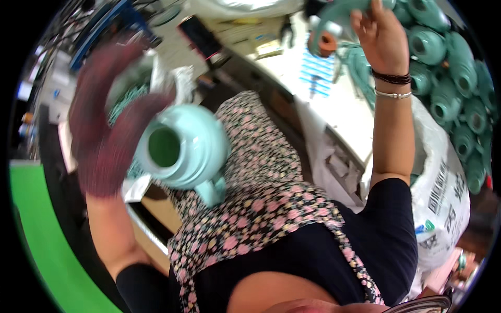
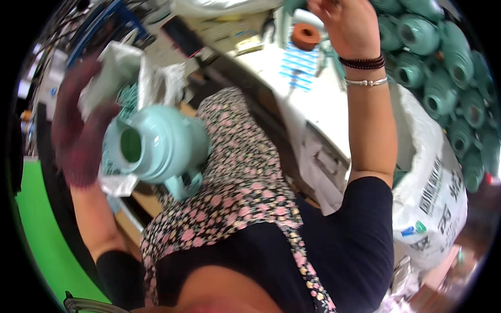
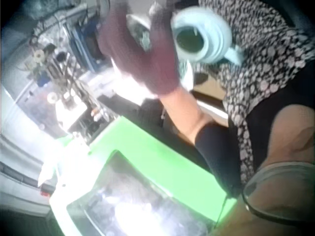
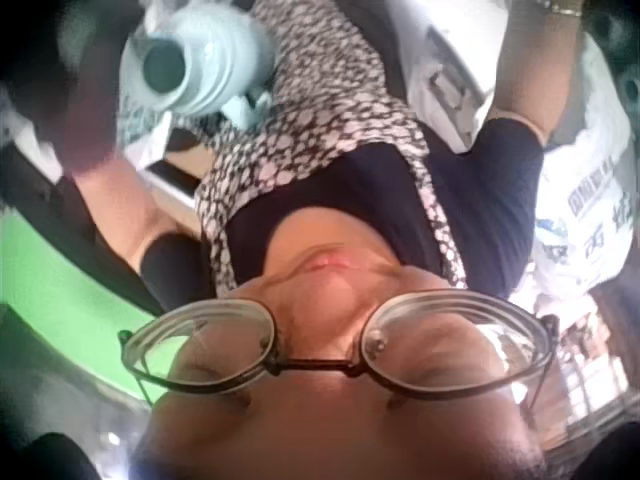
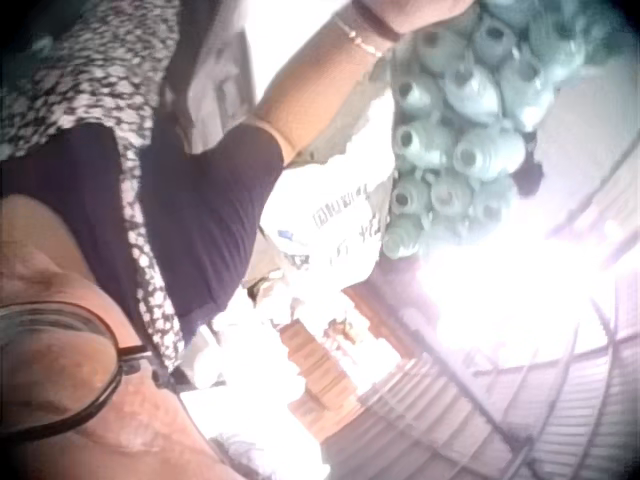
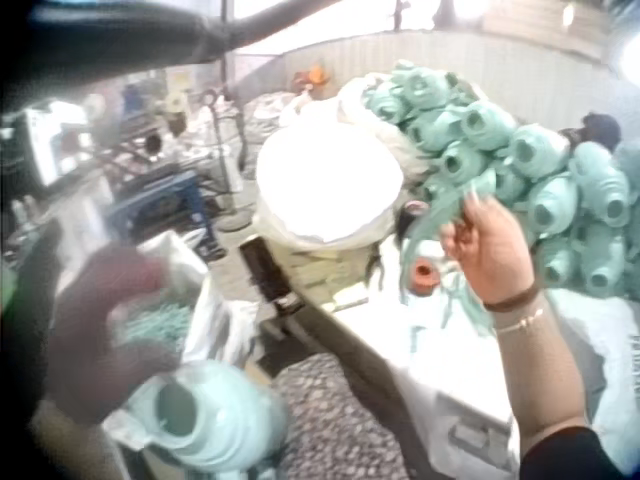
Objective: The person assembles plastic bottles by inserting a handle into the top of the bottle, attaching a white ring, and then placing the completed bottles onto a stack.
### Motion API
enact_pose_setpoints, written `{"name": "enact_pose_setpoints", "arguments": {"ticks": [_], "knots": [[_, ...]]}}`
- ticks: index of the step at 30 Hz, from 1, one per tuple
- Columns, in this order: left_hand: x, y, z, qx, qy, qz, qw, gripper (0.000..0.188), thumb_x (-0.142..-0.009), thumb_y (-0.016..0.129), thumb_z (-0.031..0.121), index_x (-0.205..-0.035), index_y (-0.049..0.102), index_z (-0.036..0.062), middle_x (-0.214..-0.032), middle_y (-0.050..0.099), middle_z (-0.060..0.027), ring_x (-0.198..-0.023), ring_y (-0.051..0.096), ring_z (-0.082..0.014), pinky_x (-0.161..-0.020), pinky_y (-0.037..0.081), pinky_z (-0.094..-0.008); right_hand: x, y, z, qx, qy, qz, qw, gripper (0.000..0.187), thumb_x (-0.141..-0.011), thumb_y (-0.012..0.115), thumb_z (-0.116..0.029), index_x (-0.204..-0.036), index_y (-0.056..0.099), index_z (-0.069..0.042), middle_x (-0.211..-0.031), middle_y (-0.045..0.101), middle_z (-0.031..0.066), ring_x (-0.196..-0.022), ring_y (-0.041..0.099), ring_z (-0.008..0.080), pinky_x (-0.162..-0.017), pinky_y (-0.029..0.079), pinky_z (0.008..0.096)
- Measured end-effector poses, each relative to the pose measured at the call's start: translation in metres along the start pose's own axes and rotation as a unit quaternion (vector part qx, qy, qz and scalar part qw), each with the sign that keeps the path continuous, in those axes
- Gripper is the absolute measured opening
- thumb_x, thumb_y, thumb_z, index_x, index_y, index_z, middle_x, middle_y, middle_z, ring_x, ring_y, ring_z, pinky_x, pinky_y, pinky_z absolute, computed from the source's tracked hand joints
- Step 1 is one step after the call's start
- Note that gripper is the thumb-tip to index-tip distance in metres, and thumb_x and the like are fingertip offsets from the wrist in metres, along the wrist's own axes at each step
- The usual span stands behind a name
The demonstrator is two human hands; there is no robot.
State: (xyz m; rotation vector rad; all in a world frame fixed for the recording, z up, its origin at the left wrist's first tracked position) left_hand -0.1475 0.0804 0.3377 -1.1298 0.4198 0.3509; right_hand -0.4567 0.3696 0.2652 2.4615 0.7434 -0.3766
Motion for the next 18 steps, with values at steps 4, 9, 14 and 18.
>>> {"name": "enact_pose_setpoints", "arguments": {"ticks": [4,9,14,18], "knots": [[-0.047,0.015,0.013,0.212,0.081,0.026,0.974,0.064,-0.075,0.074,0.005,-0.133,0.046,0.0025,-0.121,0.056,-0.0123,-0.113,0.053,-0.0218,-0.100,0.043,-0.0352,0.013,0.202,0.008,-0.246,0.028,-0.213,0.945,0.025,-0.098,0.050,-0.024,-0.096,0.062,-0.002,-0.081,0.067,0.0106,-0.081,0.067,0.0189,-0.072,0.055,0.0285],[-0.025,0.010,-0.096,0.441,-0.164,0.129,0.873,0.043,-0.087,0.065,0.026,-0.123,0.057,0.0036,-0.068,0.052,-0.0006,-0.057,0.051,-0.0104,-0.086,0.049,-0.0354,0.008,0.216,0.084,0.164,-0.105,-0.105,0.975,0.034,-0.088,0.064,-0.027,-0.107,0.056,0.001,-0.089,0.063,0.0108,-0.078,0.064,0.0205,-0.072,0.053,0.0310],[0.029,0.047,-0.112,0.461,-0.345,0.089,0.812,0.053,-0.090,0.061,0.039,-0.123,0.054,-0.0022,-0.055,0.031,0.0078,-0.047,0.035,-0.0048,-0.070,0.052,-0.0292,0.050,0.210,0.186,-0.011,0.207,-0.185,0.961,0.025,-0.091,0.062,-0.020,-0.108,0.055,-0.003,-0.070,0.052,-0.0002,-0.062,0.050,0.0078,-0.064,0.044,0.0263],[0.085,0.074,-0.116,0.472,-0.392,0.105,0.782,0.041,-0.094,0.059,0.027,-0.125,0.055,0.0001,-0.113,0.060,-0.0111,-0.104,0.059,-0.0162,-0.088,0.050,-0.0303,0.082,0.202,0.212,-0.124,0.346,-0.147,0.918,0.012,-0.094,0.056,-0.019,-0.093,0.053,-0.007,-0.061,0.044,-0.0051,-0.046,0.036,0.0052,-0.047,0.033,0.0191]]}}
Point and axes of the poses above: each hand's wrist, its own x-axis away from the middle knuckle, its own y-axis out of the palm, z = x × y, the point moved 4 cm from there along -x, towards the middle knuckle
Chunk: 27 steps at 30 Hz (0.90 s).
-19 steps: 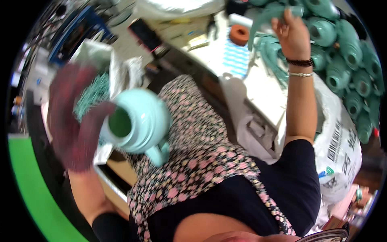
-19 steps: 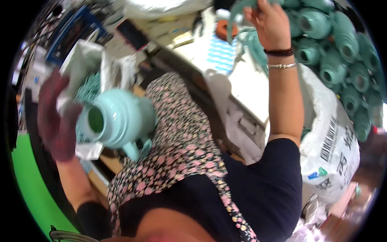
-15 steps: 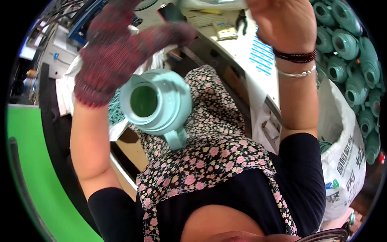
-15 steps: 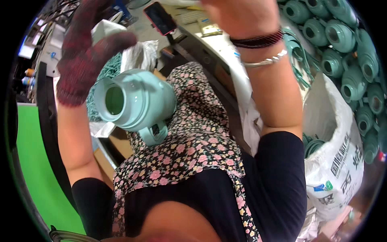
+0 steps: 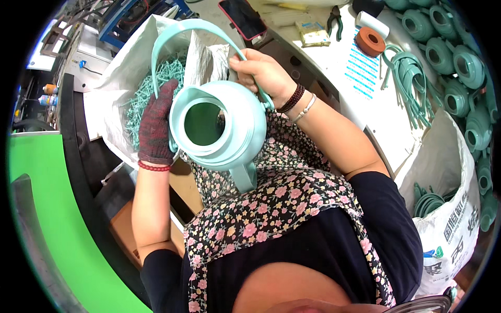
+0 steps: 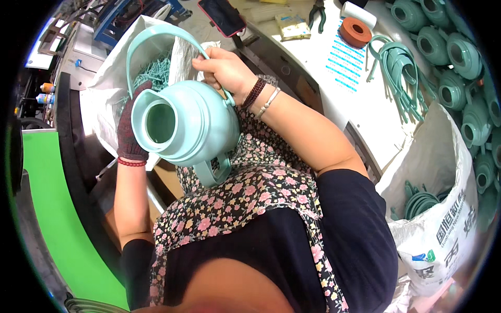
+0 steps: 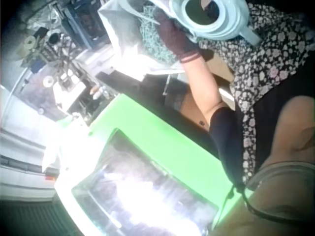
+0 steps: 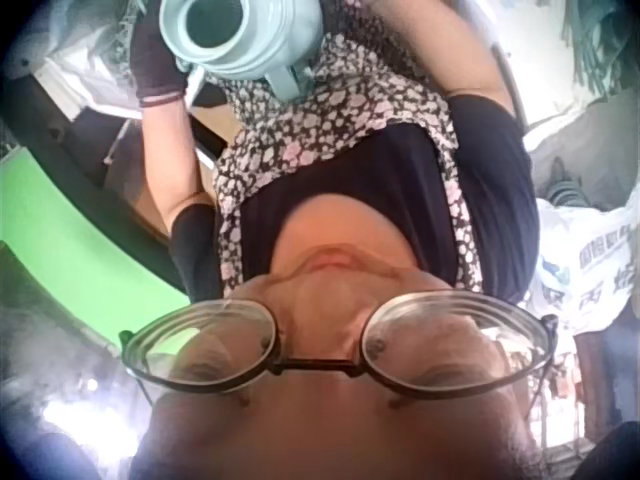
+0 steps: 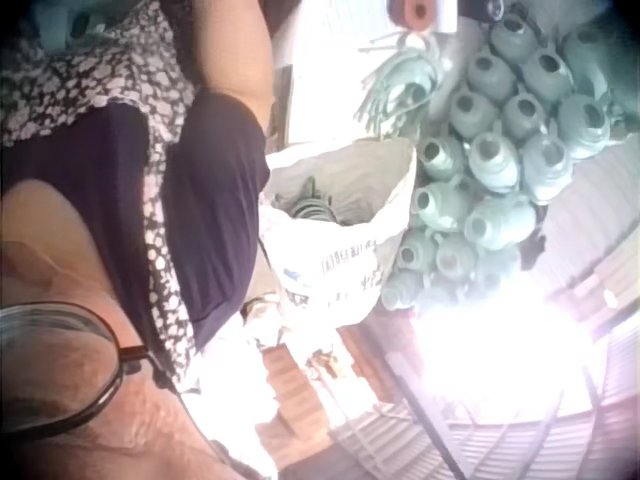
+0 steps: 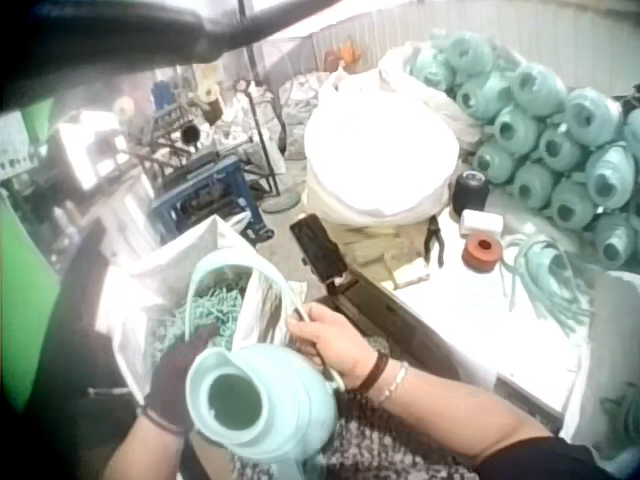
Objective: The person assembles plastic bottles by inserting a handle into the top of the bottle, attaching a white ring, and then placing the completed bottles onto a stack.
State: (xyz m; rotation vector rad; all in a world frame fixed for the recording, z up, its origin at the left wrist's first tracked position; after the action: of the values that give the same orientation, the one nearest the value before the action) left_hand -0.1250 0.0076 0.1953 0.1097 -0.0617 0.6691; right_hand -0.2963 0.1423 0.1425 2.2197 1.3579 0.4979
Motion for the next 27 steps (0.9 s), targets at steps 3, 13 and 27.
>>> {"name": "enact_pose_setpoints", "arguments": {"ticks": [3,13,27], "knots": [[0.004,-0.001,-0.012,0.005,0.020,0.010,1.000,0.041,-0.092,0.060,0.026,-0.124,0.054,0.0004,-0.098,0.060,-0.0078,-0.087,0.058,-0.0134,-0.076,0.050,-0.0272,0.004,0.000,0.008,-0.010,-0.007,0.047,0.999,0.012,-0.095,0.056,-0.020,-0.092,0.053,-0.008,-0.064,0.046,-0.0051,-0.049,0.037,0.0025,-0.044,0.031,0.0177],[0.003,0.010,-0.031,0.124,-0.058,0.089,0.987,0.028,-0.089,0.065,0.027,-0.109,0.060,0.0079,-0.075,0.058,0.0001,-0.061,0.052,-0.0091,-0.052,0.041,-0.0234,0.007,-0.014,0.016,-0.066,0.003,-0.005,0.998,0.019,-0.097,0.053,-0.022,-0.097,0.057,-0.004,-0.083,0.061,0.0026,-0.072,0.059,0.0094,-0.068,0.052,0.0225],[0.021,0.025,0.020,-0.195,0.349,0.037,0.916,0.030,-0.097,0.049,0.015,-0.122,0.052,-0.0023,-0.089,0.059,-0.0060,-0.084,0.060,-0.0195,-0.081,0.050,-0.0322,0.010,-0.012,-0.010,0.081,-0.331,-0.045,0.939,0.056,-0.099,0.033,-0.051,-0.110,0.055,0.000,-0.107,0.060,0.0130,-0.100,0.054,0.0201,-0.094,0.040,0.0341]]}}
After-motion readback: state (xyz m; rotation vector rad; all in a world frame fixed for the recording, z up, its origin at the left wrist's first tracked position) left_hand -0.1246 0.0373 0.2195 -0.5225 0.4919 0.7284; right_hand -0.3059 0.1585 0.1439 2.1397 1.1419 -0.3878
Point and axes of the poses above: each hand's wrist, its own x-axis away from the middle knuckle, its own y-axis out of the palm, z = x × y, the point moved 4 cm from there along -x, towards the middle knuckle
